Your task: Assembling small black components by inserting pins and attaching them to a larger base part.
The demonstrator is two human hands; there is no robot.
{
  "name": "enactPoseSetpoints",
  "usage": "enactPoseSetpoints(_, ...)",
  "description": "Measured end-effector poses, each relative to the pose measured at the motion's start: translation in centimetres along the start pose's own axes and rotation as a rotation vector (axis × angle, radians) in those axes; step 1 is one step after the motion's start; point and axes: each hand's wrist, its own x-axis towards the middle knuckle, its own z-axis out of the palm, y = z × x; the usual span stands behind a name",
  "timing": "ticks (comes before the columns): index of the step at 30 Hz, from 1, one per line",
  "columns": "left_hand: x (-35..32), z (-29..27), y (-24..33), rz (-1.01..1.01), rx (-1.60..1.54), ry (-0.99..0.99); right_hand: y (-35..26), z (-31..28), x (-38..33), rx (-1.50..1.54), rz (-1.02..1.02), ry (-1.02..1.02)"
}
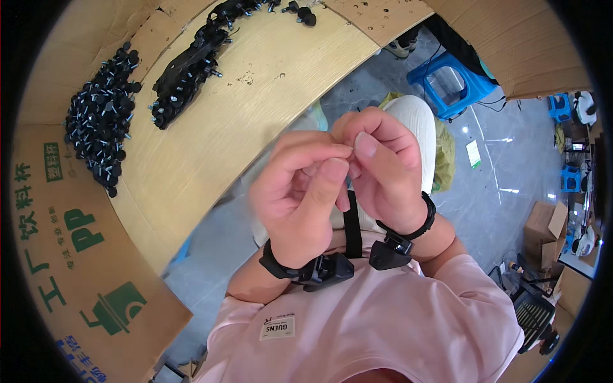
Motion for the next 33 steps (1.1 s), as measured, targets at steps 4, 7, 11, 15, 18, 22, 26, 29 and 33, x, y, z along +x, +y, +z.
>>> enactPoseSetpoints(4,0.3,0.1,0.3,-0.031,-0.031,-0.012,0.0,-0.2,0.0,-0.049,-0.013,-0.012)
enactPoseSetpoints(7,0.3,0.1,0.5,-0.053,-0.06,-0.004,0.1,0.0,0.2,-0.069,-0.053,-0.037)
enactPoseSetpoints(11,0.2,0.8,0.8,-0.087,-0.007,0.029,-0.2,0.2,-0.3,-0.162,-0.06,-0.007)
enactPoseSetpoints(15,0.2,0.7,0.8,-0.086,0.004,0.012,-0.6,-0.1,-0.6,-0.489,-0.212,-0.019)
enactPoseSetpoints(18,0.1,0.8,1.3,-0.182,0.015,0.005,-0.7,-0.7,-0.6,-0.621,-0.294,-0.022)
enactPoseSetpoints(22,-0.2,0.2,1.8,-0.236,0.022,-0.072,-1.7,-1.1,-0.9,-0.799,-0.343,-0.055)
enactPoseSetpoints(26,-0.7,0.0,1.9,-0.263,0.051,-0.093,-2.3,-1.7,-0.9,-0.905,-0.375,-0.107)
enactPoseSetpoints(29,-1.2,0.0,2.2,-0.244,0.087,-0.072,-2.5,-1.2,-1.1,-0.936,-0.387,-0.131)
enactPoseSetpoints(33,-1.6,-0.1,2.3,-0.2,0.096,-0.03,-2.1,-1.0,-1.3,-0.939,-0.406,-0.14)
